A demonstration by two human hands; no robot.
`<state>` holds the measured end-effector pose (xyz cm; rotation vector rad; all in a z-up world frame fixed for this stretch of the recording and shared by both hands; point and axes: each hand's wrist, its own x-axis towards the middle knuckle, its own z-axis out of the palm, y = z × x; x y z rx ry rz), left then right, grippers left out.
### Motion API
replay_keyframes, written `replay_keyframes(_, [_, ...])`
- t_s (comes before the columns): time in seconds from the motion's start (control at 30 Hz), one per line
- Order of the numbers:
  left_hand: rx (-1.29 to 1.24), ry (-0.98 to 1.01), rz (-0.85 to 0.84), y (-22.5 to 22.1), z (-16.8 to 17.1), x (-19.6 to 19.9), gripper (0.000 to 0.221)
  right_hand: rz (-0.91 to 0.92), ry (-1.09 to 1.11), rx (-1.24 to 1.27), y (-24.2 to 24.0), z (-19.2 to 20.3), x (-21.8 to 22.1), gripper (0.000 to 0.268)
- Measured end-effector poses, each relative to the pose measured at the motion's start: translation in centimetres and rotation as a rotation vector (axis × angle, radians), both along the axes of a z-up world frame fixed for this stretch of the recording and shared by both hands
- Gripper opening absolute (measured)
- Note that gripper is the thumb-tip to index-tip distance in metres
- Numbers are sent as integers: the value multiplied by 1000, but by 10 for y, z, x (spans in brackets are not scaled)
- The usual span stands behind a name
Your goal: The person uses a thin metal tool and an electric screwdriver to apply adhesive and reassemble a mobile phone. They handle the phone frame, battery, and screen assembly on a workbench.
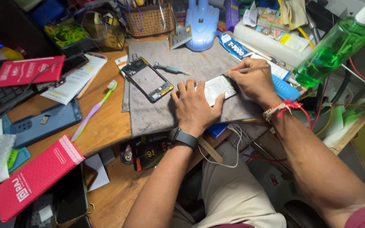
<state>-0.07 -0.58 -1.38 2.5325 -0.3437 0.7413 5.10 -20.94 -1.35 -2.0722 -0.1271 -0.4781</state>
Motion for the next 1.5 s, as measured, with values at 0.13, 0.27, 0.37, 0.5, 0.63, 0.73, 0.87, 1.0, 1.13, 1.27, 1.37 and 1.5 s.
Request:
replay_keyframes(0.13, [-5, 7, -5, -1, -4, 0, 66, 43, 0, -11, -6, -3, 7, 18])
replay_keyframes(0.27, [8, -21, 4, -1, -4, -1, 66, -64, -129, -94, 4, -7, 0, 18])
replay_keyframes(0.37, [0, -37, 16, -1, -4, -2, 67, -162, -150, -140, 16, -7, -9, 17])
replay_keyframes(0.5, [20, 39, 17, -3, -3, -1, 65, -30, 18, 44, 22, -10, -7, 17])
replay_keyframes(0.63, [29, -9, 20, -2, -3, -1, 65, 51, -6, 261, 15, -14, -4, 16])
replay_keyframes(0.73, [-34, 100, 25, -2, 1, 6, 65, 64, -67, 412, 8, -15, -7, 17])
replay_keyframes(0.87, [-47, 176, 45, -2, 7, 21, 83, 11, -82, 326, 13, -19, -14, 17])
replay_keyframes(1.0, [-120, 262, 36, -4, 12, 48, 49, -2, -67, 234, 17, -18, -12, 17])
replay_keyframes(1.13, [-183, 329, 15, -6, 11, 54, 26, -30, -92, 227, 26, -18, -9, 17])
replay_keyframes(1.27, [-260, 322, -11, -7, 9, 57, 24, -39, -24, 233, 30, -14, -17, 17])
replay_keyframes(1.37, [-246, 245, 0, -11, -1, 63, 22, -68, -36, 151, 35, -9, -19, 17])
replay_keyframes(1.5, [-358, 202, 81, -10, -15, 75, 25, -122, 2, 101, 40, -4, -22, 17])
